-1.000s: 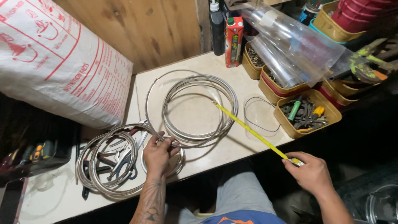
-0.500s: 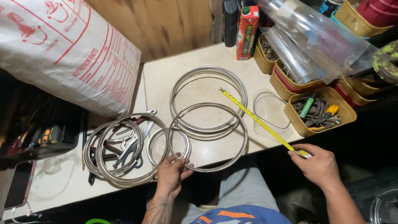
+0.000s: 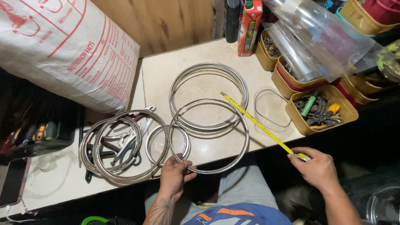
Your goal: Measuring the diameter of metal hoops using a tape measure
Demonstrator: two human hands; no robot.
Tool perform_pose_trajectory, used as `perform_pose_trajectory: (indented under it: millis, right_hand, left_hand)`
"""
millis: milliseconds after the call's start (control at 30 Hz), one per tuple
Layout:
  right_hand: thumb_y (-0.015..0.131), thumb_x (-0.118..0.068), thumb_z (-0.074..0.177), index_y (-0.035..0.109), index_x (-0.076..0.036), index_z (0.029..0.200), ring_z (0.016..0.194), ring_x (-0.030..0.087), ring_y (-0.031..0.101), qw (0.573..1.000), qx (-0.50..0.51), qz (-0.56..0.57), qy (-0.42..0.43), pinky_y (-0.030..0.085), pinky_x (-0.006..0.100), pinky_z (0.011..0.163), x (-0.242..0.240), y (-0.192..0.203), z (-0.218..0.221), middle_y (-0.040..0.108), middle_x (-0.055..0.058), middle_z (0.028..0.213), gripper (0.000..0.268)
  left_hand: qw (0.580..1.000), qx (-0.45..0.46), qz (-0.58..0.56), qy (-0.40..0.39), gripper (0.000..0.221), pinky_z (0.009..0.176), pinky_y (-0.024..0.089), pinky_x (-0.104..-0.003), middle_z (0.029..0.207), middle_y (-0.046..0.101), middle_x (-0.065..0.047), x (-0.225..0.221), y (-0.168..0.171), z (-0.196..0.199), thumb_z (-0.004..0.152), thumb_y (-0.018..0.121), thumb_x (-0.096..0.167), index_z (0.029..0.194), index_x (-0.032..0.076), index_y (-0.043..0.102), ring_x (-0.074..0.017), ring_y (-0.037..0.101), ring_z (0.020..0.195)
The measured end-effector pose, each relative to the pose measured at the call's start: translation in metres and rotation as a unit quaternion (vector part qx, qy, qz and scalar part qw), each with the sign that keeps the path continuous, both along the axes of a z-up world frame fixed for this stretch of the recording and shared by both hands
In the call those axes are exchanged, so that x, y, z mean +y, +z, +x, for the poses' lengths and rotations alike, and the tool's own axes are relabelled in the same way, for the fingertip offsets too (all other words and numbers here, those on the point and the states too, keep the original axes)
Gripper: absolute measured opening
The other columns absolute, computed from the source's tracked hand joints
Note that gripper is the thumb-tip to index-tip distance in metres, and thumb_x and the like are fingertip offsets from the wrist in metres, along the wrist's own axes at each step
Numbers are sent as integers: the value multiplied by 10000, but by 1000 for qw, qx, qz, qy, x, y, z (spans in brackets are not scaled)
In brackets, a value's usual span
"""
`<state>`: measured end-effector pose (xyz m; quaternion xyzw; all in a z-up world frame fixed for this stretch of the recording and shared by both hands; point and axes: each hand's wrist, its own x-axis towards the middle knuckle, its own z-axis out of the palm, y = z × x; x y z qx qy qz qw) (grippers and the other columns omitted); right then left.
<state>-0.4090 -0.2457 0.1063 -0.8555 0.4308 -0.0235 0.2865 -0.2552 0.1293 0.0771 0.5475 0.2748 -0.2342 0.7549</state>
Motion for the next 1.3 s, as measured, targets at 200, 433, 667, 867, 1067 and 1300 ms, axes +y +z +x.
perform_pose_trajectory:
  millis: [200,433,667,867,1067,1300]
  right_hand:
    - [847,-356,791,864,-243,1035,703,147,697,1000,-13,12,-8,516,312,725,0,1,3,796,40,795,269]
    - [854,-353,787,863,-234,1017,756,138,715,999,-32,0,-12,519,309,740,-6,-10,-5,810,19,847,259]
    - [845,-372,797,861,-254,1032,764,159,705,1000,-6,1,-29,511,313,765,-22,-29,-22,813,-7,896,264]
    - [842,-373,805,858,-238,1035,799,150,717,1000,-8,18,-13,511,310,771,-10,-19,-7,806,15,889,267]
    - [832,-366,792,856,-241,1035,852,170,740,1000,-6,24,0,525,320,800,1,-12,-5,816,30,921,275]
    - [843,-377,796,861,-245,1018,754,158,711,1000,5,21,-21,513,313,755,-10,-29,-25,813,0,868,259]
  left_hand:
    - [989,-80,111,-50,520,474,590,-377,816,657,-178,1,3,38,858,580,-52,1377,-18,562,-293,677,628]
    - [910,-157,356,-141,625,796,541,-370,1150,758,-146,1,10,80,842,699,220,1432,60,571,-266,713,961]
    - [914,-179,356,-68,581,915,534,-358,1191,713,-71,-4,-45,4,842,769,225,1365,133,534,-204,716,930]
    - [985,36,132,-103,358,454,520,-318,831,735,-181,-46,-19,-27,981,655,299,1034,-53,694,-224,608,559]
    - [980,50,164,-104,404,393,475,-330,693,682,-191,-64,-15,-10,947,714,349,856,-39,645,-225,555,470]
    - [986,27,157,-51,297,388,474,-319,691,692,-171,-61,-33,-16,929,704,255,851,-29,661,-236,574,451]
